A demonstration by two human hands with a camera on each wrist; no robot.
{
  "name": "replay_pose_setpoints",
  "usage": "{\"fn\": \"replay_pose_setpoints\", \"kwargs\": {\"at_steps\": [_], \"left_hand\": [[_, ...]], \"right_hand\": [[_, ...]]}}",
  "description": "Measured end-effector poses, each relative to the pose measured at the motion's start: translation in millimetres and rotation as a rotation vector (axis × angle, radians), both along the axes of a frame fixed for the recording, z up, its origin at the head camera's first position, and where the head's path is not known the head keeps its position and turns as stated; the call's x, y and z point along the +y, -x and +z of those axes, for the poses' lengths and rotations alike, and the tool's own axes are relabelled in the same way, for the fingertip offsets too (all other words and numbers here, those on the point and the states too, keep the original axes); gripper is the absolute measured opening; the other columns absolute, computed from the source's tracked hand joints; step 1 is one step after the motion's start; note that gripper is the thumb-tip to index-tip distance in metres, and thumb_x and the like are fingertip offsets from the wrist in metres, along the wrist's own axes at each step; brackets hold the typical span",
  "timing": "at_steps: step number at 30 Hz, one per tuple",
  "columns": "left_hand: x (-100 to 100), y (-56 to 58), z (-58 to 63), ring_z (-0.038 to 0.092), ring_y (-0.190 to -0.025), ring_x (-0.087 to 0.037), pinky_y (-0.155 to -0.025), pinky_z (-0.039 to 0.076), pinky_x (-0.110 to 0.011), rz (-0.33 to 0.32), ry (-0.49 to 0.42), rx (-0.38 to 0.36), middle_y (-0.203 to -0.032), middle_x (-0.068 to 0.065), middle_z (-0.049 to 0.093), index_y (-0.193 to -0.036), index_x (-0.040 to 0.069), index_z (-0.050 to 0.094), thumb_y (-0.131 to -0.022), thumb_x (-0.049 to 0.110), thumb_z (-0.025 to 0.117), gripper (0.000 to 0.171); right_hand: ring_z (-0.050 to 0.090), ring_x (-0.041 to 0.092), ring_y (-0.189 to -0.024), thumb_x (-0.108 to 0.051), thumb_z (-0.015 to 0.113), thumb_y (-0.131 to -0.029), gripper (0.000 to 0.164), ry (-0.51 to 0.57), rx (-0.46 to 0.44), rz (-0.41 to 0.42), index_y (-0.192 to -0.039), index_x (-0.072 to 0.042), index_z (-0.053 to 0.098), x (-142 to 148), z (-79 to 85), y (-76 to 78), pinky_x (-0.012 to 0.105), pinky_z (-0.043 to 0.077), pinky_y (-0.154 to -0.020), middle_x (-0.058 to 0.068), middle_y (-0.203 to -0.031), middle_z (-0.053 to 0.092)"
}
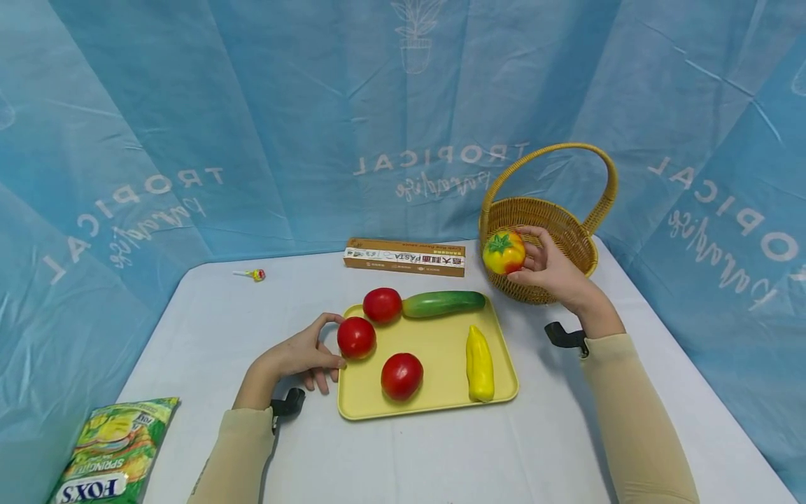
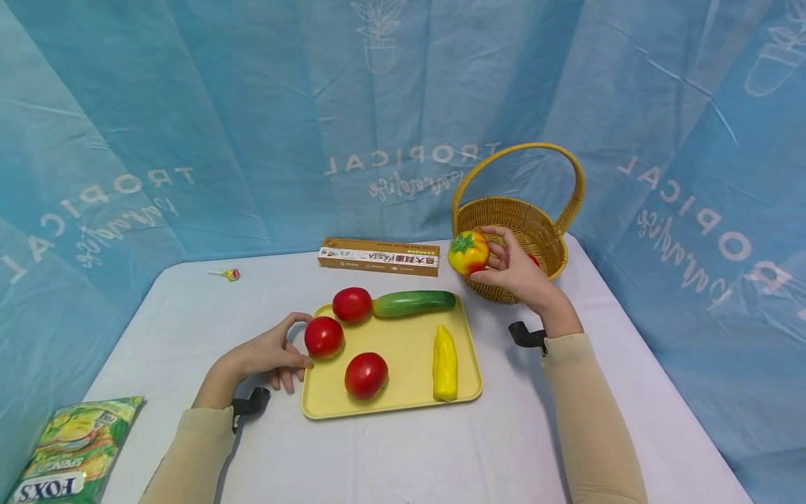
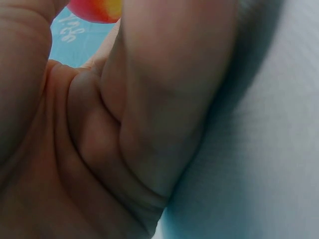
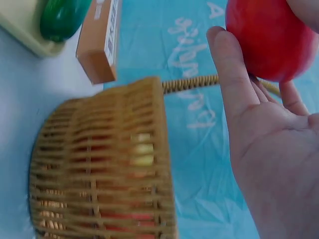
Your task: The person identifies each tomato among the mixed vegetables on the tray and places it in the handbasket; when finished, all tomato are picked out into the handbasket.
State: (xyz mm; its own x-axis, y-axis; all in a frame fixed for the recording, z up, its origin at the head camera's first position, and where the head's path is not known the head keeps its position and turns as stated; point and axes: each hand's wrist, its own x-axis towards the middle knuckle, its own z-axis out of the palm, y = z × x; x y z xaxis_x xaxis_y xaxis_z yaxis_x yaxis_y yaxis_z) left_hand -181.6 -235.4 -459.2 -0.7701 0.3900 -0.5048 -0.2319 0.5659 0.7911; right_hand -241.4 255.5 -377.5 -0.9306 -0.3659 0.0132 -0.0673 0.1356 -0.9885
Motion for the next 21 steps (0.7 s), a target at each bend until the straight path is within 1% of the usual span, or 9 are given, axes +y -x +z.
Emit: {"fn": "replay_pose_setpoints", "kwargs": {"at_steps": [3, 5, 8, 14, 18, 21], "left_hand": [[0, 0.3, -0.5, 0.072, -0.061, -0.034, -0.054, 0.060, -0.035, 0.001, 0.002, 0.001, -0.086, -0.014, 0.075, -0.145, 0.033, 0.023, -0.082, 0.036, 0.081, 0.086], [0, 0.5, -1.0, 0.072, -0.062, -0.034, -0.055, 0.060, -0.036, 0.001, 0.002, 0.000, -0.086, -0.014, 0.075, -0.144, 0.033, 0.023, -0.082, 0.036, 0.081, 0.085], [-1, 0.7, -2.1, 0.072, -0.061, -0.034, -0.055, 0.060, -0.036, -0.002, -0.002, 0.003, -0.086, -0.014, 0.075, -0.144, 0.032, 0.023, -0.082, 0.036, 0.081, 0.085], [-1, 1.2, -3.3, 0.072, -0.061, -0.034, -0.055, 0.060, -0.036, -0.003, -0.004, 0.002, -0.085, -0.015, 0.075, -0.145, 0.033, 0.022, -0.081, 0.037, 0.082, 0.087], [-1, 1.5, -3.4, 0.072, -0.061, -0.034, -0.055, 0.060, -0.035, -0.003, -0.003, 0.004, -0.085, -0.015, 0.075, -0.145, 0.033, 0.022, -0.081, 0.038, 0.082, 0.088], [-1, 1.4, -3.3, 0.072, -0.060, -0.034, -0.055, 0.060, -0.035, -0.005, -0.003, 0.007, -0.085, -0.015, 0.075, -0.145, 0.033, 0.022, -0.081, 0.037, 0.081, 0.087]], "right_hand": [[0.059, 0.018, -0.120, -0.005, 0.074, -0.089, 0.086, 0.018, 0.029, -0.016, -0.153, -0.028, 0.021, 7, -2.0, 2.7, 0.023, 0.057, -0.091, 0.012, -0.147, 0.042], [0.060, 0.017, -0.119, -0.006, 0.073, -0.089, 0.084, 0.020, 0.041, -0.028, -0.154, -0.026, 0.023, 11, -4.2, 4.4, 0.023, 0.058, -0.090, 0.011, -0.145, 0.043], [0.060, 0.016, -0.118, -0.008, 0.075, -0.088, 0.081, 0.011, 0.032, -0.066, -0.152, -0.027, 0.027, 17, -7.0, 7.1, 0.023, 0.058, -0.089, 0.010, -0.144, 0.044], [0.051, 0.021, -0.129, -0.015, 0.079, -0.086, 0.086, -0.021, 0.001, -0.131, -0.150, -0.026, 0.023, 24, -10.4, 11.3, 0.019, 0.056, -0.090, 0.011, -0.150, 0.041], [0.045, 0.026, -0.137, -0.018, 0.080, -0.085, 0.088, -0.056, 0.003, -0.152, -0.150, -0.024, 0.021, 28, -14.1, 14.1, 0.015, 0.053, -0.091, 0.012, -0.153, 0.038], [0.042, 0.028, -0.141, -0.017, 0.079, -0.086, 0.088, -0.093, 0.007, -0.169, -0.150, -0.022, 0.019, 29, -17.6, 16.7, 0.012, 0.051, -0.091, 0.014, -0.154, 0.037]]}}
